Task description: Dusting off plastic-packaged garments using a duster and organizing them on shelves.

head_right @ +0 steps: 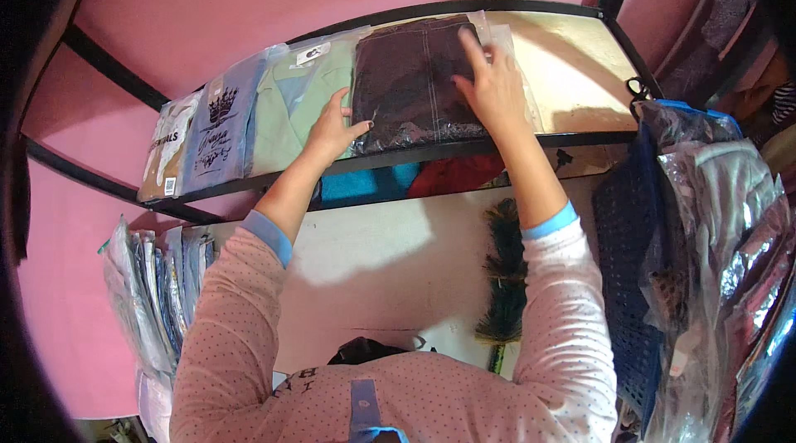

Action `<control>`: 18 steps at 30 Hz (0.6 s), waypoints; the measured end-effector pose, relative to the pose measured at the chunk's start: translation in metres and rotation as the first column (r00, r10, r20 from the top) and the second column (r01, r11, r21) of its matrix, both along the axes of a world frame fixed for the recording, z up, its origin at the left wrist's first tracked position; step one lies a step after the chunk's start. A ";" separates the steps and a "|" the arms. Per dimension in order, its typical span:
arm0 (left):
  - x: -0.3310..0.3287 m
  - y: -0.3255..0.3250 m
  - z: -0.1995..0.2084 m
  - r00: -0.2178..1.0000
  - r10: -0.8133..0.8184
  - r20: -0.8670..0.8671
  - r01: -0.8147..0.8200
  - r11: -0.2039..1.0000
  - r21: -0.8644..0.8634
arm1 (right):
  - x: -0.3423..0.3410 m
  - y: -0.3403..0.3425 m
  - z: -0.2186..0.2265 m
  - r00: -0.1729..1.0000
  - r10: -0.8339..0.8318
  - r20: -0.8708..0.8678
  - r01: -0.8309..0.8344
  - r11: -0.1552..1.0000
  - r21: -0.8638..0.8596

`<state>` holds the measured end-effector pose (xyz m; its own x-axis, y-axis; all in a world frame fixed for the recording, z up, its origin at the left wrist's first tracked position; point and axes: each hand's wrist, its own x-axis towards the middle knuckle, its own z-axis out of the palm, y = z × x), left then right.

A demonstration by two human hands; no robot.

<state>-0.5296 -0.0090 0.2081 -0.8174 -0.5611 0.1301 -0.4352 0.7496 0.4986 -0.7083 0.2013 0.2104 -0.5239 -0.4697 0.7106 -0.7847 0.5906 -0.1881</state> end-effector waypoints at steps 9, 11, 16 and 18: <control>0.100 0.012 -0.018 0.904 -0.088 -0.418 0.189 0.960 0.205 | 0.051 0.046 -0.031 0.980 0.059 0.189 -0.055 0.998 -0.026; 0.150 0.016 -0.030 0.898 -0.124 -0.422 0.197 0.971 0.134 | 0.062 0.068 -0.041 0.998 0.018 0.063 -0.016 0.999 -0.034; 0.303 0.032 -0.079 0.982 -0.049 -0.180 0.109 0.933 0.342 | 0.112 0.122 -0.108 0.968 0.100 0.231 -0.101 0.995 -0.006; 0.373 0.038 -0.099 0.997 0.007 -0.082 0.028 0.905 0.425 | 0.149 0.132 -0.128 0.953 0.153 0.262 -0.157 0.988 -0.008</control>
